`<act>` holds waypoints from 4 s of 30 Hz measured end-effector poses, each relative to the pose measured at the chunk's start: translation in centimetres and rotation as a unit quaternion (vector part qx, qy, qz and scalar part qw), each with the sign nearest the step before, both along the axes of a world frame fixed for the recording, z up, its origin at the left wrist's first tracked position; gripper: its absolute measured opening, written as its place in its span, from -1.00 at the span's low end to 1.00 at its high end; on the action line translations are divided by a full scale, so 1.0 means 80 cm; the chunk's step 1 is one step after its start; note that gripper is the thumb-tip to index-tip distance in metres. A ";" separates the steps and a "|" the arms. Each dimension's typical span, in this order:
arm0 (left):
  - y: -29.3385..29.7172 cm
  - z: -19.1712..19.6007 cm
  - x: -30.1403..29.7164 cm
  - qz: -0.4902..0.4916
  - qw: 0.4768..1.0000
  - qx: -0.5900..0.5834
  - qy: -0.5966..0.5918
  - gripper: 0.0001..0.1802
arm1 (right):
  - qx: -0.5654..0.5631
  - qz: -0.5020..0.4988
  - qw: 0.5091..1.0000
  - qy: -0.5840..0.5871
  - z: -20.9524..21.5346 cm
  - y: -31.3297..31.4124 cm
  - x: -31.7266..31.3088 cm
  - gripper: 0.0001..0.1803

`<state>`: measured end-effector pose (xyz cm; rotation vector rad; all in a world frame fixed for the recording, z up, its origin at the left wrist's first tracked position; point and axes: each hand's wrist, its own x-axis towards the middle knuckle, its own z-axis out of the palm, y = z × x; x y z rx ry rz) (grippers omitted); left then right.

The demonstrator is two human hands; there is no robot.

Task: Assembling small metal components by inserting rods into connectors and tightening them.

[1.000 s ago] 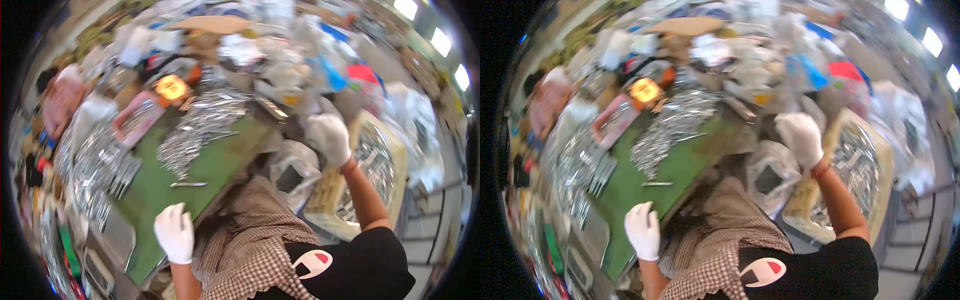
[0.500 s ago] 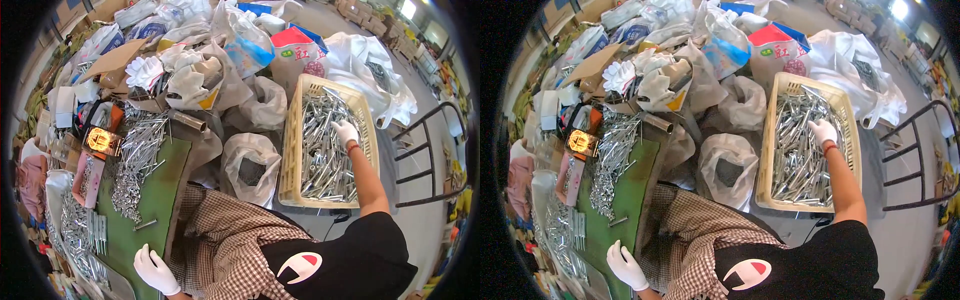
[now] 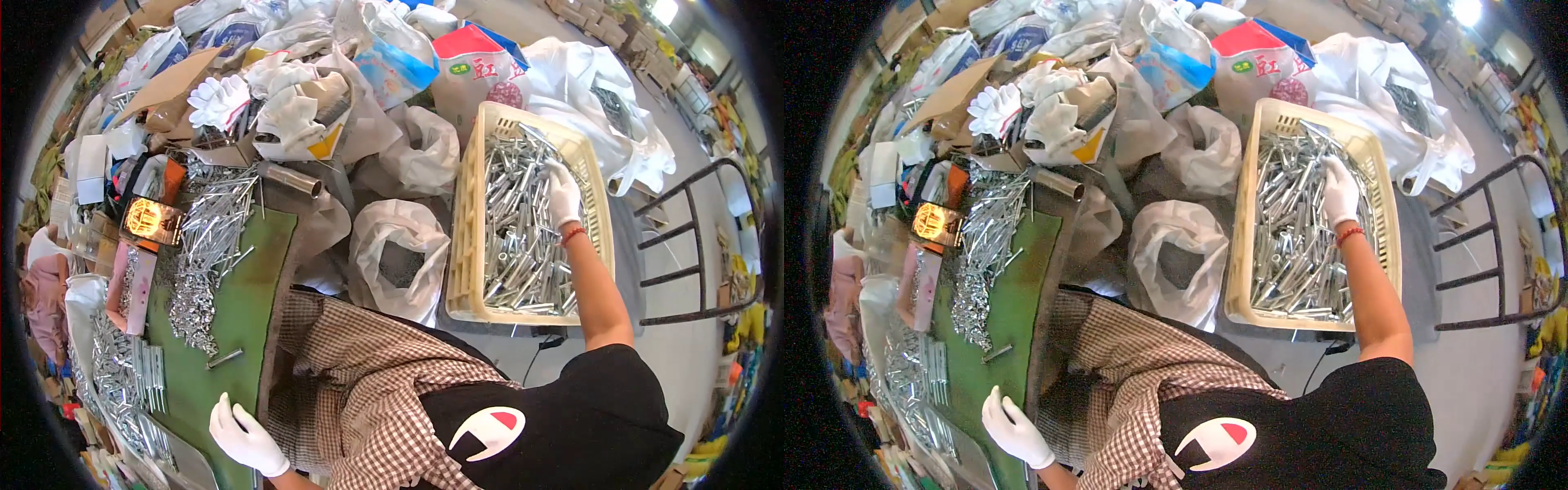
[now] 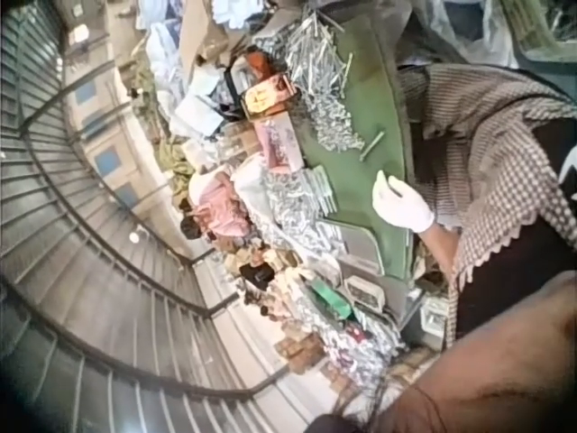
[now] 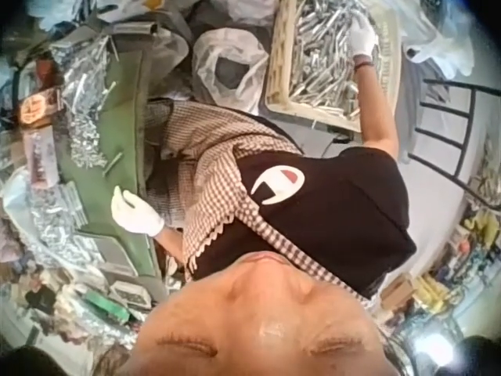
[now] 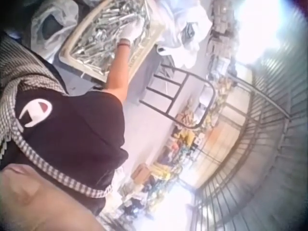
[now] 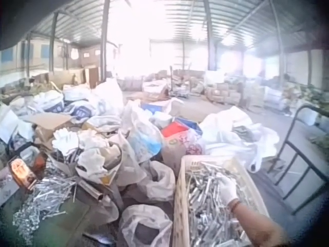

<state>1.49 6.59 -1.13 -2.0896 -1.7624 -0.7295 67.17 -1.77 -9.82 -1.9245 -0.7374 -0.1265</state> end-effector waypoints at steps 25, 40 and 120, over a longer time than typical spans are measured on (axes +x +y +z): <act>-0.003 -0.109 0.208 -0.138 0.168 -0.604 -0.767 -0.79 | -0.670 0.147 0.677 -0.268 0.012 -0.129 -0.045 -0.87; -0.019 -0.102 0.199 -0.266 0.185 -0.611 -0.722 -0.74 | -0.546 0.189 0.814 -0.049 -0.035 -0.097 0.065 -0.66; -0.024 -0.098 0.185 -0.229 0.232 -0.547 -0.771 -0.59 | -0.744 0.338 0.550 -0.175 0.012 0.031 -0.081 -0.53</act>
